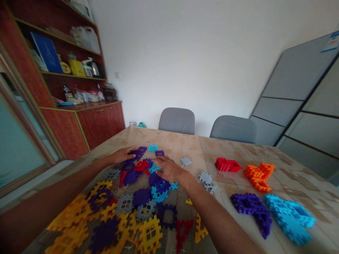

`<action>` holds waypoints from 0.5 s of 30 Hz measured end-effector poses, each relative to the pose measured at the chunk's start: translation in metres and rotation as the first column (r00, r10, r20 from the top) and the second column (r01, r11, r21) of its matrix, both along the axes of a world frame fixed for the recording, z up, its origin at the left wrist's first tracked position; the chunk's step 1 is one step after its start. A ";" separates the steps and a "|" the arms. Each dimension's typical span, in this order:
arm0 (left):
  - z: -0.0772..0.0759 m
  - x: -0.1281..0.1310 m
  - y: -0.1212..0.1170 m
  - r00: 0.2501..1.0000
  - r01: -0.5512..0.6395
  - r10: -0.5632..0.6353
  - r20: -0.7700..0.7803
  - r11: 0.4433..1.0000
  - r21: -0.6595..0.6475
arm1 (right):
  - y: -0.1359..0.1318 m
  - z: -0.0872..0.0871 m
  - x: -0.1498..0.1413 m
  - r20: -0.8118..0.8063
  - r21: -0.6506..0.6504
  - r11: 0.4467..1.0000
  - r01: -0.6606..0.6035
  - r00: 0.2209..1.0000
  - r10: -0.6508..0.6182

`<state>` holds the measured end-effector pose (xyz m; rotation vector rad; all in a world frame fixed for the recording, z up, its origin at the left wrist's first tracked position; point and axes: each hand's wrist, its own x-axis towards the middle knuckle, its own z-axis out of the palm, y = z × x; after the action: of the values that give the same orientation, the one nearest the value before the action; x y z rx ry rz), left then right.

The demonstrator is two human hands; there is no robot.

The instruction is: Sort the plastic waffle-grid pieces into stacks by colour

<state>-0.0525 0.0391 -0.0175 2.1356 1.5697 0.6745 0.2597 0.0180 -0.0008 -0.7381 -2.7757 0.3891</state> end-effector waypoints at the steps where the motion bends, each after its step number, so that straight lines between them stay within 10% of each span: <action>1: 0.000 0.004 -0.002 0.999 0.039 -0.038 0.006 0.999 -0.016 | 0.001 -0.001 -0.004 0.017 -0.005 1.000 -0.005 1.000 0.005; 15: 0.031 0.024 -0.121 0.969 0.244 -0.245 0.014 0.969 0.038 | -0.052 0.044 0.029 0.008 -0.080 0.997 0.005 1.000 -0.005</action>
<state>-0.0286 -0.0816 0.0130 2.2918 1.2635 0.6410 0.2883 -0.0338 0.0427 -0.7655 -2.7788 0.4996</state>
